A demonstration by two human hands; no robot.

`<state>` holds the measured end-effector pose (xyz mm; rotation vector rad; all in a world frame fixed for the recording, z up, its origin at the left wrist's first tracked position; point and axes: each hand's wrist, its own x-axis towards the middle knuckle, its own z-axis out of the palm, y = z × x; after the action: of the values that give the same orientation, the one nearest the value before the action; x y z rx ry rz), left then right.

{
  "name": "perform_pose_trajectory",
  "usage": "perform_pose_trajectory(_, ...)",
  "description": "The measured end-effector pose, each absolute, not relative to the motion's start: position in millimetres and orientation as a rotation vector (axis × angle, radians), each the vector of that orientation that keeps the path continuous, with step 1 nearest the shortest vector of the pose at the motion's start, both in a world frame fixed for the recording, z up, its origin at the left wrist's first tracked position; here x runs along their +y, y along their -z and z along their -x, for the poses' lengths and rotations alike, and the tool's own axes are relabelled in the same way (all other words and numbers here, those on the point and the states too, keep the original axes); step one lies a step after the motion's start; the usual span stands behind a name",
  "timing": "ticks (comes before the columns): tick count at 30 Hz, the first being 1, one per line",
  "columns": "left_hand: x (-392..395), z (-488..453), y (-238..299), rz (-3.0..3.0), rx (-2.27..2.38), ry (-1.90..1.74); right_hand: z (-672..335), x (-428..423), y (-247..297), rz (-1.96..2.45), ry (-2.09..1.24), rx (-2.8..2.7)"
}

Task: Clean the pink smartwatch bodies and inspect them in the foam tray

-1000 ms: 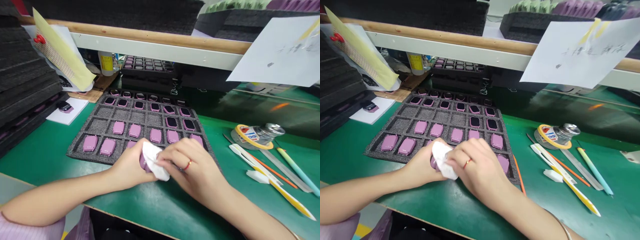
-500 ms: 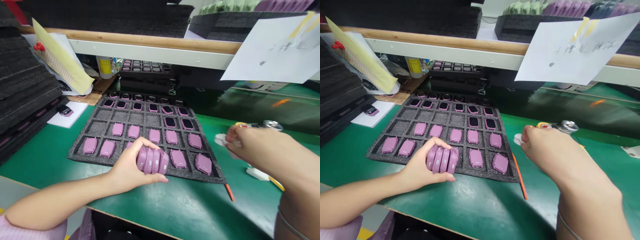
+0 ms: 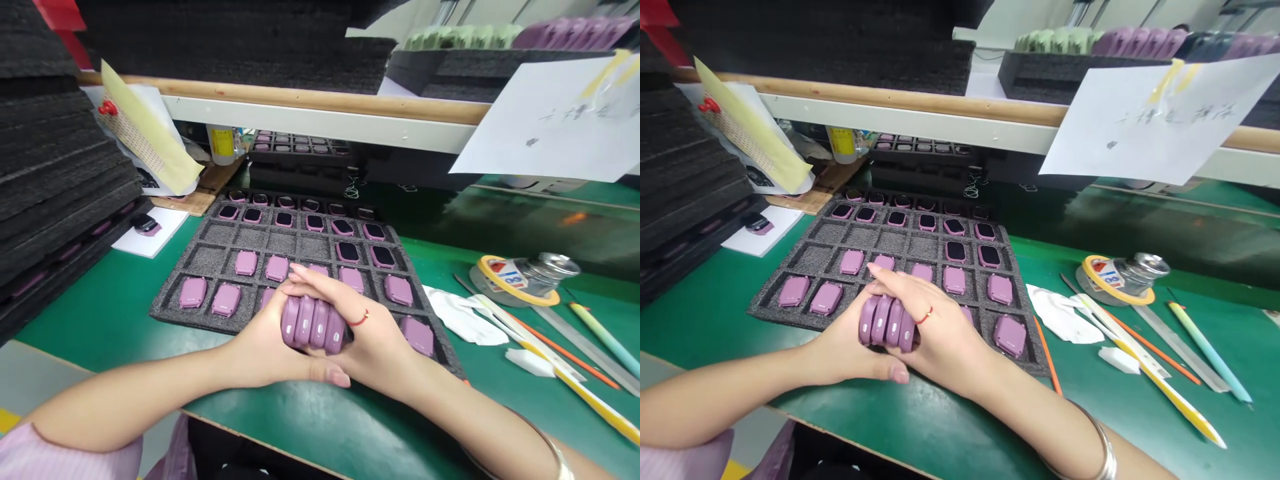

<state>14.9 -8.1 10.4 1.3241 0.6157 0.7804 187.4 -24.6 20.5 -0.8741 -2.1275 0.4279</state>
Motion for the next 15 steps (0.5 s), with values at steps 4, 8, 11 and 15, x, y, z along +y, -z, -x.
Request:
perform_pose_trajectory(4,-4,-13,-15,-1.211,0.515,-0.716,-182,-22,-19,0.782,-0.421,-2.176)
perform_pose_trajectory(8,-4,-16,-20,-1.265,0.618,-0.708,-179,-24,-10,0.806,-0.529,-2.048)
perform_pose_trajectory(11,-8,-16,-20,-1.323,0.677,-0.752,-183,-24,-5,0.778,-0.596,-1.999)
perform_pose_trajectory(15,-12,-15,-17,-1.321,0.741,-0.777,-187,-21,-6,0.714,-0.693,-1.962)
